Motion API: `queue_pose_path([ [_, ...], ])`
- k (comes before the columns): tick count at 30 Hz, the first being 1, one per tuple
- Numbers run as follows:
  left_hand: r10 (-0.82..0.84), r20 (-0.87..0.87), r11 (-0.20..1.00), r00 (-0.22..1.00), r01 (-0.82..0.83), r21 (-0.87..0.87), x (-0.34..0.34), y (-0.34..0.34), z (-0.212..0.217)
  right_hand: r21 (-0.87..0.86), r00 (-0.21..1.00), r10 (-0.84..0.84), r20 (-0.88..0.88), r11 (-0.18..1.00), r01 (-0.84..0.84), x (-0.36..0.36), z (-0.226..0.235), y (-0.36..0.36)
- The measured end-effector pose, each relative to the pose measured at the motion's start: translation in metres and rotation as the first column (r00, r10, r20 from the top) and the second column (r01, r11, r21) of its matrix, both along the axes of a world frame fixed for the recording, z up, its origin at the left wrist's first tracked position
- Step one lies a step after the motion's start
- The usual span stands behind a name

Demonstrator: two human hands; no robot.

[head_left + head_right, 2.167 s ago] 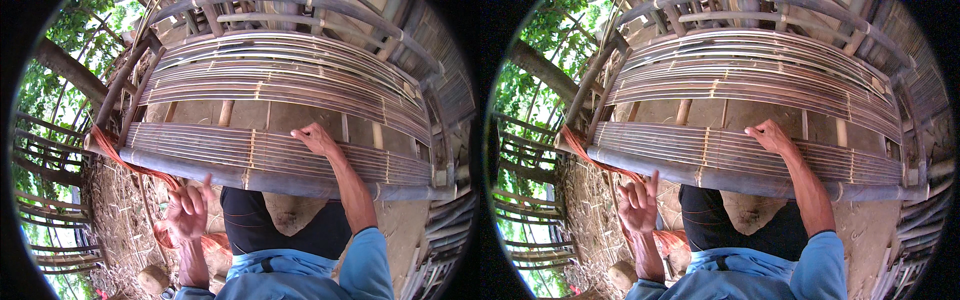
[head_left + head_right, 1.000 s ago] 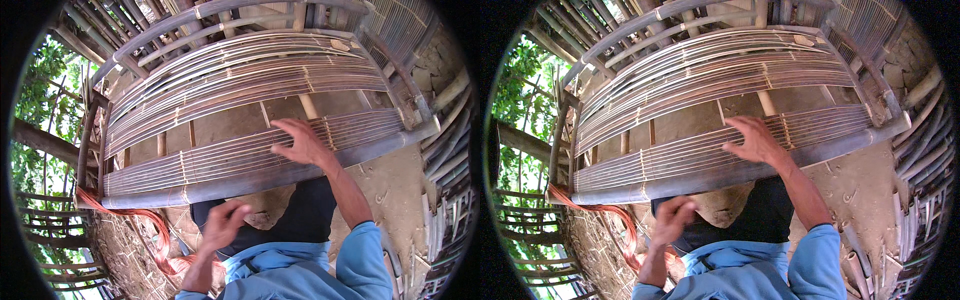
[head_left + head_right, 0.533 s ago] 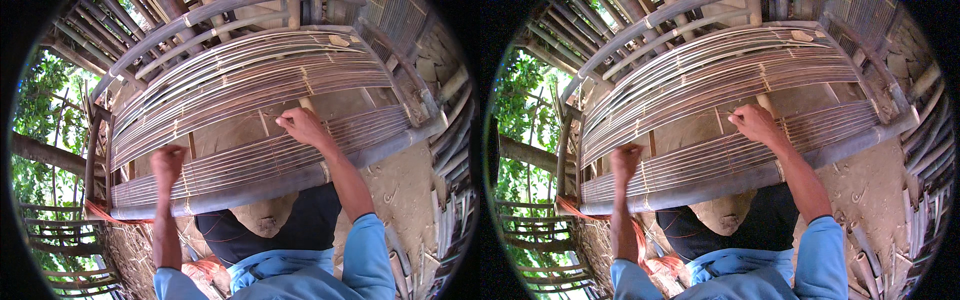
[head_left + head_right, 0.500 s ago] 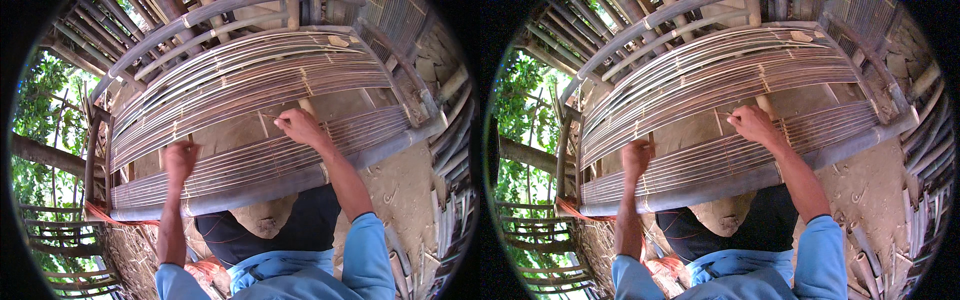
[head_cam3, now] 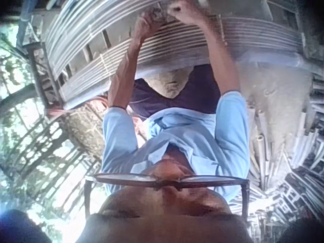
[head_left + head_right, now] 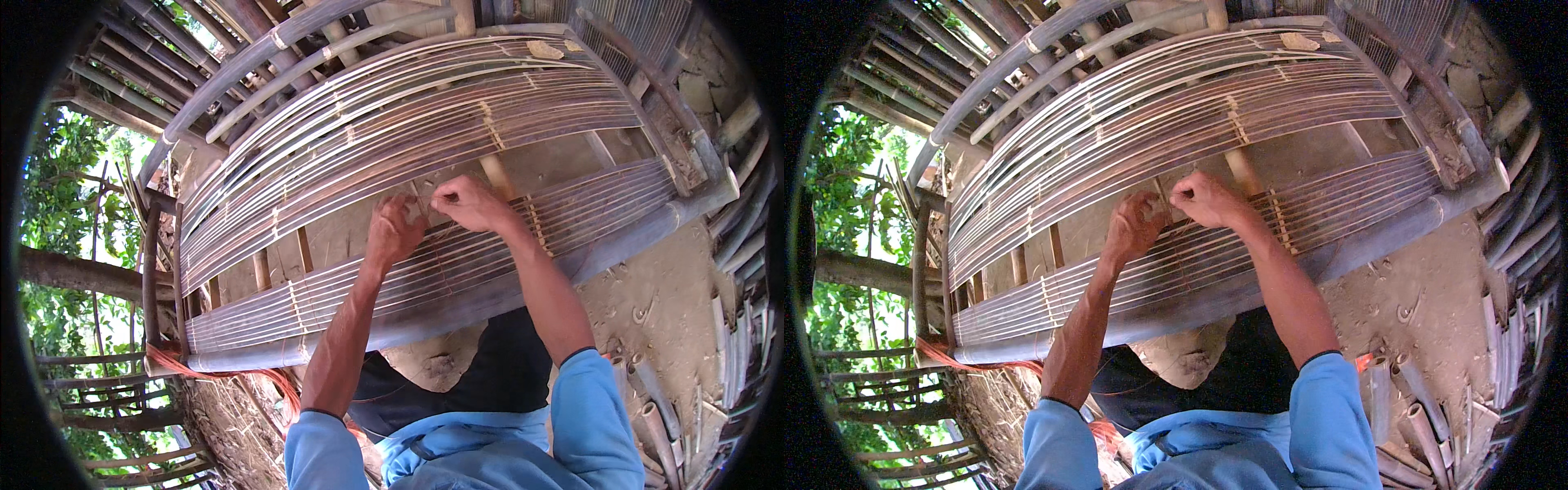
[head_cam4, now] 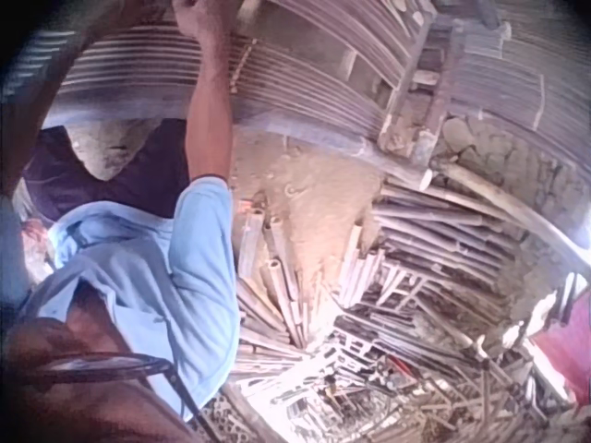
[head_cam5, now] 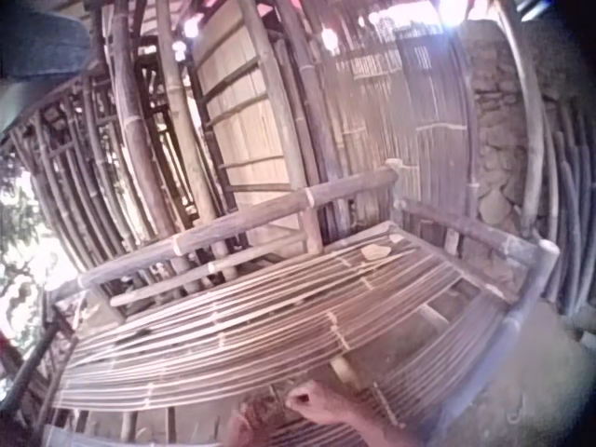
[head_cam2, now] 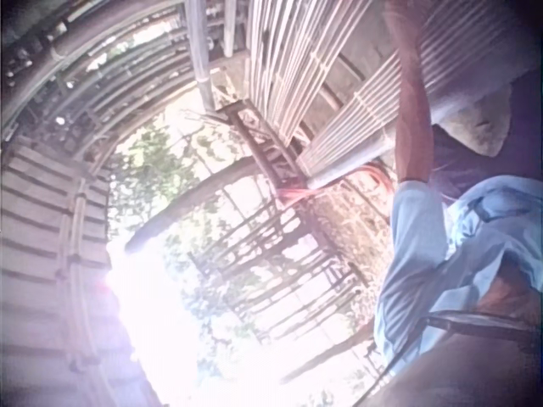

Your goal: The person weaves a bamboo mat by threading thin bamboo strips through fixed horizontal bamboo slats using red twine.

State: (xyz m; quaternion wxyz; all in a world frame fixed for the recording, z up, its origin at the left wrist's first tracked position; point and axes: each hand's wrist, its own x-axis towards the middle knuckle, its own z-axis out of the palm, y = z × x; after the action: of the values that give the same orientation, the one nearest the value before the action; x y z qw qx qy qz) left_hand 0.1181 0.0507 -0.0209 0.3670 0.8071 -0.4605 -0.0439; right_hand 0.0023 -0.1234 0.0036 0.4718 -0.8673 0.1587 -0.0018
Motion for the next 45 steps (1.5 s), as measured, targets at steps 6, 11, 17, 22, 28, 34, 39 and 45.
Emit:
queue_pose_path([
  [6,-0.092,0.153,0.995,0.984,0.097,-0.025,-0.031,0.033,0.051,0.293,0.963,0.089,0.256,0.942,-0.165,-0.017,0.010,-0.002],
  [11,0.000,-0.051,1.000,0.999,-0.001,-0.010,-0.047,0.144,0.101,0.325,0.968,0.028,0.251,0.939,-0.111,-0.029,-0.004,-0.009],
  [17,-0.191,-0.250,0.889,0.949,0.059,-0.454,-0.102,0.294,0.187,0.341,0.959,0.024,0.282,0.932,-0.123,-0.024,-0.008,0.001],
  [22,-0.644,-0.309,0.621,0.700,0.242,-0.746,-0.168,0.418,0.220,0.266,0.876,-0.299,0.378,0.942,0.206,-0.026,-0.011,0.029],
  [28,0.897,0.333,0.329,0.291,-0.942,-0.062,-0.217,0.468,0.254,-0.088,0.890,-0.242,0.386,0.951,0.297,-0.028,-0.010,0.030],
  [34,0.714,0.414,0.606,0.564,-0.794,0.038,-0.149,0.428,0.170,-0.493,0.971,-0.182,0.155,0.838,0.236,-0.039,-0.005,0.038],
  [39,0.504,0.232,0.853,0.832,-0.522,0.015,-0.110,0.236,0.073,-0.445,0.980,-0.201,-0.012,0.878,0.174,-0.047,0.007,0.027],
  [45,0.479,0.291,0.868,0.828,-0.495,-0.018,-0.100,0.184,0.009,-0.347,0.957,-0.112,-0.266,0.938,0.013,-0.034,0.017,0.016],
])
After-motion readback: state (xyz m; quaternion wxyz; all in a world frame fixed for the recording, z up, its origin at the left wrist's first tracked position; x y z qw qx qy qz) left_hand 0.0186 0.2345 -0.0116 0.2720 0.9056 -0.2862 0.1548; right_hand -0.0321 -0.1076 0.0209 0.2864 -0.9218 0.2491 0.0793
